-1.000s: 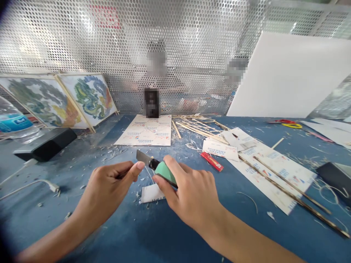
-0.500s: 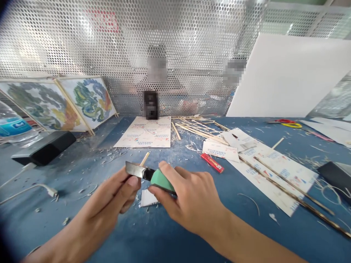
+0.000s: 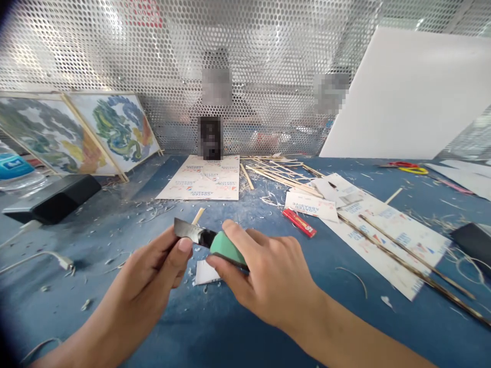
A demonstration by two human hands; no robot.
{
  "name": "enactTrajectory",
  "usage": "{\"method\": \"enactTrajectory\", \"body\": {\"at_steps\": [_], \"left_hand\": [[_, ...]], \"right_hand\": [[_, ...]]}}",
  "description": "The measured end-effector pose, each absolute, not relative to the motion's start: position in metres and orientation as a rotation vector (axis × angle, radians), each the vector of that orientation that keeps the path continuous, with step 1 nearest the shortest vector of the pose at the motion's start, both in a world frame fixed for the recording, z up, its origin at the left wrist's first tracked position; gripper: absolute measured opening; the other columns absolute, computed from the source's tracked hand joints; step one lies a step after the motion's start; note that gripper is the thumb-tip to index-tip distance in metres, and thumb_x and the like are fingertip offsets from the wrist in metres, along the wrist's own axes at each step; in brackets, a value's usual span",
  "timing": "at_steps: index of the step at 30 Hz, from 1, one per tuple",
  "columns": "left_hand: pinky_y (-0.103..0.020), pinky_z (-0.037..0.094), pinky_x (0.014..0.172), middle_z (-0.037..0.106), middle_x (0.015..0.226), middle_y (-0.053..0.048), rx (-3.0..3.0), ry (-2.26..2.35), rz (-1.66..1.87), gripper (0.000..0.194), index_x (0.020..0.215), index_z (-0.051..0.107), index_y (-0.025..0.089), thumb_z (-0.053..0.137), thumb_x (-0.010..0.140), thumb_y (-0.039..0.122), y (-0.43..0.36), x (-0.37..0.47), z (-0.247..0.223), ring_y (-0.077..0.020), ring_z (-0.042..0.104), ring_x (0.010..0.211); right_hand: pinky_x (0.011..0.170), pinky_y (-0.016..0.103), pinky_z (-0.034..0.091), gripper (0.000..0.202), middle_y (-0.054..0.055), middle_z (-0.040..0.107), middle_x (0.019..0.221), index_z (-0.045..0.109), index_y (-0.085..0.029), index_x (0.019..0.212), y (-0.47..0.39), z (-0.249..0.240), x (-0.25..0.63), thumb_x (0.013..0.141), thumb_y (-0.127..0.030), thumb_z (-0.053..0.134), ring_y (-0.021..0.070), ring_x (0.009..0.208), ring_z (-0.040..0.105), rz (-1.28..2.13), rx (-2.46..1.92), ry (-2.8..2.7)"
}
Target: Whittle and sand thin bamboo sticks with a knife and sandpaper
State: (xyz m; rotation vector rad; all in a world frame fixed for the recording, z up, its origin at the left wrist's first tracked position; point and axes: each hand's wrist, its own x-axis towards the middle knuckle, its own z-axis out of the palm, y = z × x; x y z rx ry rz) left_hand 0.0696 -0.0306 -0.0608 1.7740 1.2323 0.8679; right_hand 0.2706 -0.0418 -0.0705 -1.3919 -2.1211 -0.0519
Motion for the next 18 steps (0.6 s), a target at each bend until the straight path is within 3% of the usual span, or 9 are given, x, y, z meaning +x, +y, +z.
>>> {"method": "enactTrajectory", "body": {"at_steps": [7,12,18], "left_hand": [[-0.023,0.035,0.054,0.048,0.072,0.004,1.701,1.160,0.878,0.035,0.079,0.045,0.023,0.038,0.104,0.046,-0.0320,0.0702,-0.0680,-0.0119,0.034,0.061],[-0.023,0.033,0.053,0.037,0.066,0.006,1.680,1.146,0.895,0.037,0.078,0.046,0.023,0.039,0.104,0.048,-0.0312,0.0702,-0.0674,-0.0115,0.032,0.059],[-0.022,0.021,0.044,0.024,0.060,0.008,1.700,1.262,0.896,0.040,0.076,0.050,0.021,0.045,0.100,0.053,-0.0288,0.0687,-0.0662,-0.0088,0.022,0.050]], "right_hand": [[0.052,0.027,0.041,0.041,-0.001,0.075,0.079,0.058,-0.023,0.126,-0.0406,-0.0699,0.2714,0.098,-0.052,0.049,0.0182,0.062,0.071,-0.026,-1.368,-2.142],[0.051,0.028,0.039,0.042,-0.001,0.076,0.079,0.059,-0.022,0.126,-0.0402,-0.0711,0.2715,0.098,-0.052,0.050,0.0178,0.060,0.070,-0.074,-1.351,-2.138],[0.049,0.029,0.038,0.044,-0.003,0.076,0.078,0.059,-0.023,0.126,-0.0411,-0.0691,0.2713,0.097,-0.054,0.051,0.0182,0.058,0.071,-0.141,-1.401,-2.089]]}}
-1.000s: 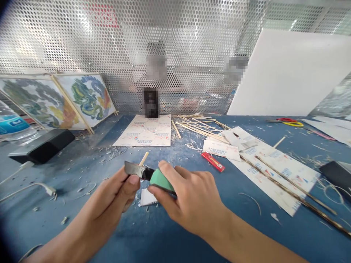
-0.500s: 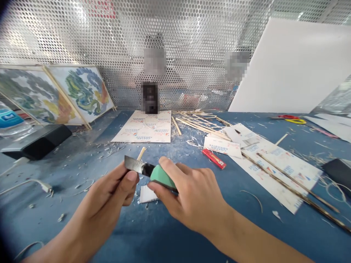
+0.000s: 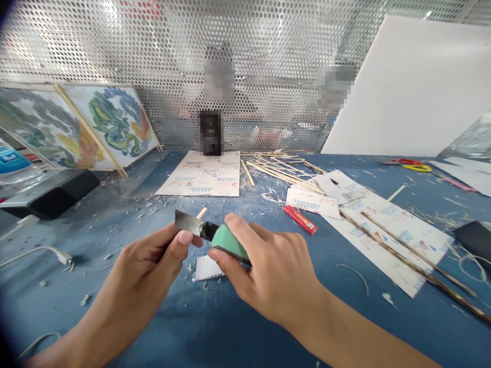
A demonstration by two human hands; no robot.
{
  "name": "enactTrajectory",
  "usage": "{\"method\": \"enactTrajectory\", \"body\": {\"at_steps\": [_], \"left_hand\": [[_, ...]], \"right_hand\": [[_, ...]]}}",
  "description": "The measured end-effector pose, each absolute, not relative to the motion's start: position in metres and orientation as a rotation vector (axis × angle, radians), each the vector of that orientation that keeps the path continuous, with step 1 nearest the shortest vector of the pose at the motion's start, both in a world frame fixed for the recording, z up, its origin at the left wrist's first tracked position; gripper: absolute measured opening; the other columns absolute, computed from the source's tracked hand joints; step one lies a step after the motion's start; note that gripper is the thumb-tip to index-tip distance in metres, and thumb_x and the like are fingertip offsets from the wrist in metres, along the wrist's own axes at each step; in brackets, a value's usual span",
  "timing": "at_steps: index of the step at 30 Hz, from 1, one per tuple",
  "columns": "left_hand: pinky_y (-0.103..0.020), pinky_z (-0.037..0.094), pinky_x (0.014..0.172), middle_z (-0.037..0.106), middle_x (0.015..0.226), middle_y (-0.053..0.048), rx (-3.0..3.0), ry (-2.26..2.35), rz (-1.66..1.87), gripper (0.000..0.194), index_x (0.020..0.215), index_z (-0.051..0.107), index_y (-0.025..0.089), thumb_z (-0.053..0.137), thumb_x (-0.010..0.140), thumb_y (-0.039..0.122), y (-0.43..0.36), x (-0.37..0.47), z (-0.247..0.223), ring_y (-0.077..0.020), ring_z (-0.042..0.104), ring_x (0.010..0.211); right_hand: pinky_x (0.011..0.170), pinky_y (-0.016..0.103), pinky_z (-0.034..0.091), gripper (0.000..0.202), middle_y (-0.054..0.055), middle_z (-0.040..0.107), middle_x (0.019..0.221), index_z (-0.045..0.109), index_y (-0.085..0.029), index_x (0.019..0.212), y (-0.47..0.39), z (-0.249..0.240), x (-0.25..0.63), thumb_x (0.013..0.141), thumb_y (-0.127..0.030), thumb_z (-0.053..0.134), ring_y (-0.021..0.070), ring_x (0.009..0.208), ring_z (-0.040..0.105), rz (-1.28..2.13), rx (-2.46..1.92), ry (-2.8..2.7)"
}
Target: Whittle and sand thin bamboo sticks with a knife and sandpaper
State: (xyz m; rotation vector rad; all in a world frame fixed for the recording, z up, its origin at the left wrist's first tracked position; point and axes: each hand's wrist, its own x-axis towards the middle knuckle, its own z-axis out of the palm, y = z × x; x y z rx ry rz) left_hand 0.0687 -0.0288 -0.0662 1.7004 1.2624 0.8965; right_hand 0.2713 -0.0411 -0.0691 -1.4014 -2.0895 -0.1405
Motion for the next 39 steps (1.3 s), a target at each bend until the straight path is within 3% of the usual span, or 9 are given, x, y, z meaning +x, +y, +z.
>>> {"method": "enactTrajectory", "body": {"at_steps": [7,11,15,22,29,31,33,36,39], "left_hand": [[-0.020,0.027,0.045,0.028,0.061,0.008,1.698,1.203,0.853,0.037,0.079,0.045,0.023,0.041,0.102,0.051,-0.031,0.071,-0.068,-0.0097,0.028,0.052],[-0.021,0.025,0.048,0.031,0.063,0.007,1.795,1.303,0.845,0.039,0.077,0.049,0.021,0.041,0.102,0.051,-0.027,0.072,-0.062,-0.0101,0.026,0.055],[-0.022,0.021,0.045,0.025,0.059,0.008,1.816,1.424,0.835,0.040,0.073,0.051,0.021,0.044,0.100,0.051,-0.024,0.072,-0.058,-0.0098,0.022,0.052],[-0.023,0.018,0.045,0.020,0.060,0.007,1.841,1.495,0.838,0.050,0.062,0.030,0.021,0.047,0.097,0.053,-0.021,0.071,-0.061,-0.0101,0.021,0.054],[-0.025,0.019,0.047,0.023,0.057,0.006,1.858,1.584,0.789,0.053,0.062,0.032,0.020,0.045,0.096,0.058,-0.015,0.071,-0.064,-0.0106,0.022,0.053],[-0.024,0.019,0.047,0.024,0.057,0.007,1.825,1.504,0.809,0.047,0.068,0.045,0.021,0.043,0.098,0.057,-0.016,0.071,-0.061,-0.0106,0.023,0.052],[-0.024,0.021,0.046,0.026,0.057,0.008,1.777,1.401,0.858,0.038,0.087,0.055,0.023,0.039,0.101,0.054,-0.020,0.070,-0.058,-0.0110,0.025,0.051],[-0.022,0.025,0.047,0.032,0.062,0.008,1.663,1.244,0.919,0.029,0.108,0.052,0.027,0.037,0.103,0.050,-0.027,0.067,-0.055,-0.0112,0.029,0.052],[-0.021,0.030,0.049,0.035,0.067,0.007,1.571,1.096,0.915,0.025,0.101,0.050,0.026,0.040,0.103,0.048,-0.031,0.065,-0.054,-0.0106,0.030,0.056]], "right_hand": [[0.051,0.028,0.039,0.042,-0.002,0.076,0.079,0.059,-0.024,0.126,-0.040,-0.068,0.271,0.098,-0.054,0.048,0.0186,0.061,0.071,-0.016,-1.401,-2.156],[0.049,0.028,0.036,0.044,-0.001,0.077,0.082,0.059,-0.025,0.126,-0.040,-0.069,0.272,0.098,-0.057,0.048,0.0188,0.060,0.071,-0.131,-1.453,-2.129],[0.048,0.029,0.034,0.044,-0.001,0.078,0.084,0.059,-0.027,0.126,-0.039,-0.072,0.271,0.097,-0.058,0.047,0.0191,0.059,0.071,-0.219,-1.484,-2.099],[0.047,0.030,0.030,0.044,-0.002,0.079,0.087,0.060,-0.028,0.126,-0.039,-0.075,0.269,0.097,-0.059,0.046,0.0200,0.056,0.070,-0.283,-1.531,-2.085],[0.047,0.029,0.028,0.043,0.000,0.079,0.082,0.060,-0.029,0.126,-0.037,-0.072,0.271,0.098,-0.058,0.044,0.0208,0.053,0.067,-0.359,-1.614,-2.047],[0.048,0.029,0.029,0.041,0.000,0.077,0.078,0.061,-0.029,0.125,-0.034,-0.070,0.274,0.099,-0.056,0.045,0.0211,0.054,0.067,-0.341,-1.617,-2.013],[0.048,0.028,0.031,0.039,0.000,0.075,0.073,0.061,-0.028,0.123,-0.031,-0.068,0.277,0.099,-0.054,0.045,0.0205,0.055,0.066,-0.257,-1.578,-1.978],[0.052,0.028,0.038,0.036,-0.001,0.071,0.071,0.058,-0.024,0.122,-0.031,-0.066,0.280,0.100,-0.050,0.045,0.0183,0.057,0.064,-0.056,-1.414,-1.991],[0.056,0.028,0.042,0.036,0.002,0.074,0.088,0.055,-0.022,0.126,-0.034,-0.068,0.279,0.100,-0.045,0.047,0.0177,0.064,0.067,0.008,-1.255,-2.074]]}}
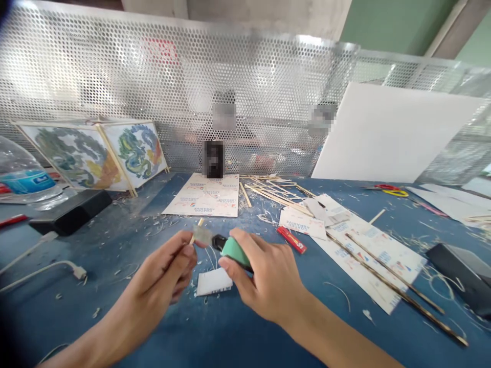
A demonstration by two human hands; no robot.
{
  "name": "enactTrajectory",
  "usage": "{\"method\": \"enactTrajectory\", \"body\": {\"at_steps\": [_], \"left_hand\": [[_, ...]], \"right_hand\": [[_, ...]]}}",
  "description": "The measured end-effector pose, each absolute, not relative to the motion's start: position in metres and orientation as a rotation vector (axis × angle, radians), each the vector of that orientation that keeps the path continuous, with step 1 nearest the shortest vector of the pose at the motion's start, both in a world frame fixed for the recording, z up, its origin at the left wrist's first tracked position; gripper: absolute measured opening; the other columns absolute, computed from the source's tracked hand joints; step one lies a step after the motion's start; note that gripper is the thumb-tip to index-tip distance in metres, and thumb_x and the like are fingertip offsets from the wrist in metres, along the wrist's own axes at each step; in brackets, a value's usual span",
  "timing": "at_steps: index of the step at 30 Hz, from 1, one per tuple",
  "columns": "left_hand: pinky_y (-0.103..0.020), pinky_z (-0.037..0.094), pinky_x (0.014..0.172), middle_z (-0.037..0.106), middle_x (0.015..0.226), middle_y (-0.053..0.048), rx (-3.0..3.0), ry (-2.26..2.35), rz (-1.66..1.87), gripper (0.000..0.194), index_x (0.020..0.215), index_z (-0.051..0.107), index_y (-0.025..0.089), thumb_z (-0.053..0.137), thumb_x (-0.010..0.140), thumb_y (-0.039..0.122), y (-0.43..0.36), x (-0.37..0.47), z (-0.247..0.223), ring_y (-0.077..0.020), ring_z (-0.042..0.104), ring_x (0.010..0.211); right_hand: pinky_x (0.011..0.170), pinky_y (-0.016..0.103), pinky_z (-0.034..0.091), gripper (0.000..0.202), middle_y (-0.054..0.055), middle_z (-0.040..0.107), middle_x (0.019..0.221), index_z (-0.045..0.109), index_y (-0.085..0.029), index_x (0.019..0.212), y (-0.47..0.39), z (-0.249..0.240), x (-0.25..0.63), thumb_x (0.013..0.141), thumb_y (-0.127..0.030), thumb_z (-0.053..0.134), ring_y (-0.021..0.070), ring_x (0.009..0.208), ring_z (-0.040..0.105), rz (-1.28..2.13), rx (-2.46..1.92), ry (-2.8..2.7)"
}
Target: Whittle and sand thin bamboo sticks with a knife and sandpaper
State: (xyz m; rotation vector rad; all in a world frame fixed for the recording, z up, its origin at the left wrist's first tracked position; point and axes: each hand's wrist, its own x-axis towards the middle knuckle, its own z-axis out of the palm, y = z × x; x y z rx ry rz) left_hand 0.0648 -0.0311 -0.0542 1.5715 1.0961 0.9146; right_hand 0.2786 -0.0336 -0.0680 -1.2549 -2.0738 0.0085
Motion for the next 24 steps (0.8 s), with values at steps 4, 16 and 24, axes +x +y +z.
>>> {"method": "enactTrajectory", "body": {"at_steps": [4,16,24], "left_hand": [[-0.023,0.039,0.059,0.043,0.072,0.004,1.639,1.038,0.913,0.027,0.089,0.051,0.023,0.043,0.102,0.045,-0.036,0.063,-0.053,-0.0122,0.038,0.064],[-0.023,0.030,0.054,0.043,0.068,0.005,1.790,1.182,0.816,0.037,0.079,0.046,0.021,0.036,0.103,0.047,-0.032,0.066,-0.055,-0.0116,0.032,0.061],[-0.024,0.020,0.049,0.022,0.061,0.007,1.847,1.365,0.857,0.047,0.066,0.029,0.021,0.042,0.100,0.051,-0.024,0.066,-0.058,-0.0105,0.021,0.057]], "right_hand": [[0.054,0.030,0.043,0.039,0.003,0.074,0.095,0.054,-0.019,0.130,-0.035,-0.071,0.277,0.100,-0.043,0.047,0.0184,0.065,0.068,-0.017,-1.203,-2.162],[0.053,0.030,0.045,0.041,0.005,0.077,0.100,0.056,-0.019,0.131,-0.039,-0.074,0.273,0.099,-0.043,0.048,0.0197,0.068,0.072,-0.169,-1.241,-2.186],[0.047,0.030,0.040,0.041,0.006,0.078,0.102,0.059,-0.021,0.129,-0.041,-0.074,0.269,0.100,-0.047,0.046,0.0202,0.064,0.072,-0.254,-1.427,-2.135]]}}
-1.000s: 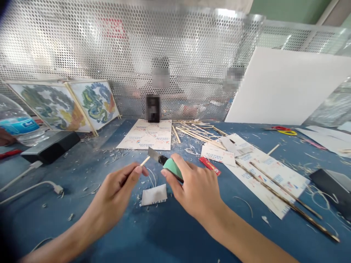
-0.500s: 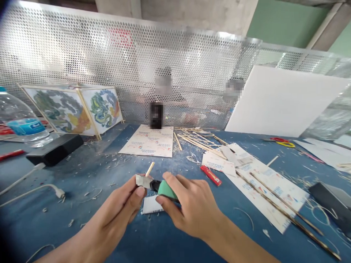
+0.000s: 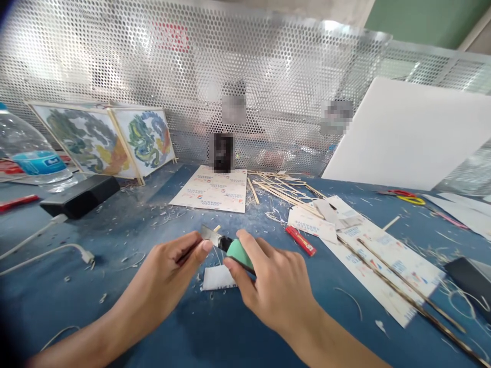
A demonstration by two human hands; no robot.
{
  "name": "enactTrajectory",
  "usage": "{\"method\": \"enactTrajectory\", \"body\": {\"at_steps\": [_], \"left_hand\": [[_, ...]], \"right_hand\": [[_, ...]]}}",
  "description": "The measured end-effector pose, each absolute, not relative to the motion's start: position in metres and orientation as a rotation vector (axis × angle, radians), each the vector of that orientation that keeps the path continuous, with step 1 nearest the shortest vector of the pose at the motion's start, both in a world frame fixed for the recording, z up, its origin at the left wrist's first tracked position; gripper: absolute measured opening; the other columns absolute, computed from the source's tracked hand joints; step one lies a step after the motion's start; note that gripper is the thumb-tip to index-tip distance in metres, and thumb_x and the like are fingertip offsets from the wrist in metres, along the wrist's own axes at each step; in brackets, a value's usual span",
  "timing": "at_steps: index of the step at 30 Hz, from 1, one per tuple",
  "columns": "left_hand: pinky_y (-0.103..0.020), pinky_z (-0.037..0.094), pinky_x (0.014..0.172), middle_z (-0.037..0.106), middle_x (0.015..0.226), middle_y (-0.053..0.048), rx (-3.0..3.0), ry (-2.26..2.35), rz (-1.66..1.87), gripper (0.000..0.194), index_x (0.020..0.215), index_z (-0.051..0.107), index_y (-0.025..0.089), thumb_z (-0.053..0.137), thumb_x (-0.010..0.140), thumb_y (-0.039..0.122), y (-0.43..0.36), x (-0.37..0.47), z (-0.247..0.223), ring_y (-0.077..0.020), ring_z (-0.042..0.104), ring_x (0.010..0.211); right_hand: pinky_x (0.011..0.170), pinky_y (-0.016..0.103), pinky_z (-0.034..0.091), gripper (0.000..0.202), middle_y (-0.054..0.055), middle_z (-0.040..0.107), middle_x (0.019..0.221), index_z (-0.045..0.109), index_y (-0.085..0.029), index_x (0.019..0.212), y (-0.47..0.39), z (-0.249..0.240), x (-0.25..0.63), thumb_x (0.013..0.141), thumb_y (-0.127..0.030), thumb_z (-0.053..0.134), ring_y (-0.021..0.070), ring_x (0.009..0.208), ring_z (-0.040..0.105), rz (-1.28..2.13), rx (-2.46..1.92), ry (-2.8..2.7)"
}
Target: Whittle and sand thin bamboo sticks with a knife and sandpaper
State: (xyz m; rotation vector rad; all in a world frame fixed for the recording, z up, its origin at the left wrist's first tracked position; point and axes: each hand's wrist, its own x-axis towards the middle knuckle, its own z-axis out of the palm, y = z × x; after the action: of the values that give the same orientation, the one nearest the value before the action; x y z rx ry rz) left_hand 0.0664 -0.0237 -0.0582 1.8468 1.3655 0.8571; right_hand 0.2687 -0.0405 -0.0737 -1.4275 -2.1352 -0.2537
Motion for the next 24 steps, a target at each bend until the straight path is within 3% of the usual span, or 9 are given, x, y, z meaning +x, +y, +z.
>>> {"method": "enactTrajectory", "body": {"at_steps": [11,14,18,24], "left_hand": [[-0.027,0.017,0.050,0.023,0.058,0.006,1.916,1.639,0.708,0.056,0.064,0.028,0.021,0.037,0.097,0.065,-0.012,0.064,-0.060,-0.0118,0.022,0.053],[-0.026,0.020,0.050,0.024,0.061,0.007,1.855,1.429,0.802,0.048,0.069,0.038,0.022,0.035,0.100,0.059,-0.016,0.063,-0.056,-0.0118,0.023,0.054],[-0.024,0.027,0.048,0.028,0.061,0.007,1.746,1.113,0.775,0.037,0.101,0.056,0.025,0.029,0.104,0.051,-0.031,0.063,-0.047,-0.0128,0.028,0.053],[-0.024,0.046,0.066,0.057,0.072,0.001,1.792,1.033,0.649,0.021,0.097,0.066,0.029,0.051,0.097,0.042,-0.047,0.068,-0.046,-0.0166,0.051,0.068]], "right_hand": [[0.046,0.030,0.032,0.040,0.002,0.075,0.081,0.060,-0.027,0.125,-0.036,-0.069,0.274,0.100,-0.052,0.042,0.0212,0.052,0.065,-0.333,-1.604,-2.018],[0.049,0.028,0.035,0.039,-0.002,0.063,0.064,0.060,-0.025,0.118,-0.031,-0.063,0.281,0.097,-0.055,0.048,0.0168,0.049,0.055,0.012,-1.581,-1.897],[0.044,0.023,0.033,0.035,-0.009,0.038,0.058,0.058,-0.025,0.108,-0.034,-0.056,0.279,0.090,-0.055,0.062,0.0098,0.047,0.037,0.809,-1.296,-1.647],[0.041,0.020,0.032,0.023,-0.008,0.042,0.061,0.058,-0.023,0.099,-0.041,-0.059,0.271,0.092,-0.044,0.065,0.0072,0.046,0.036,1.173,-0.968,-1.458]]}}
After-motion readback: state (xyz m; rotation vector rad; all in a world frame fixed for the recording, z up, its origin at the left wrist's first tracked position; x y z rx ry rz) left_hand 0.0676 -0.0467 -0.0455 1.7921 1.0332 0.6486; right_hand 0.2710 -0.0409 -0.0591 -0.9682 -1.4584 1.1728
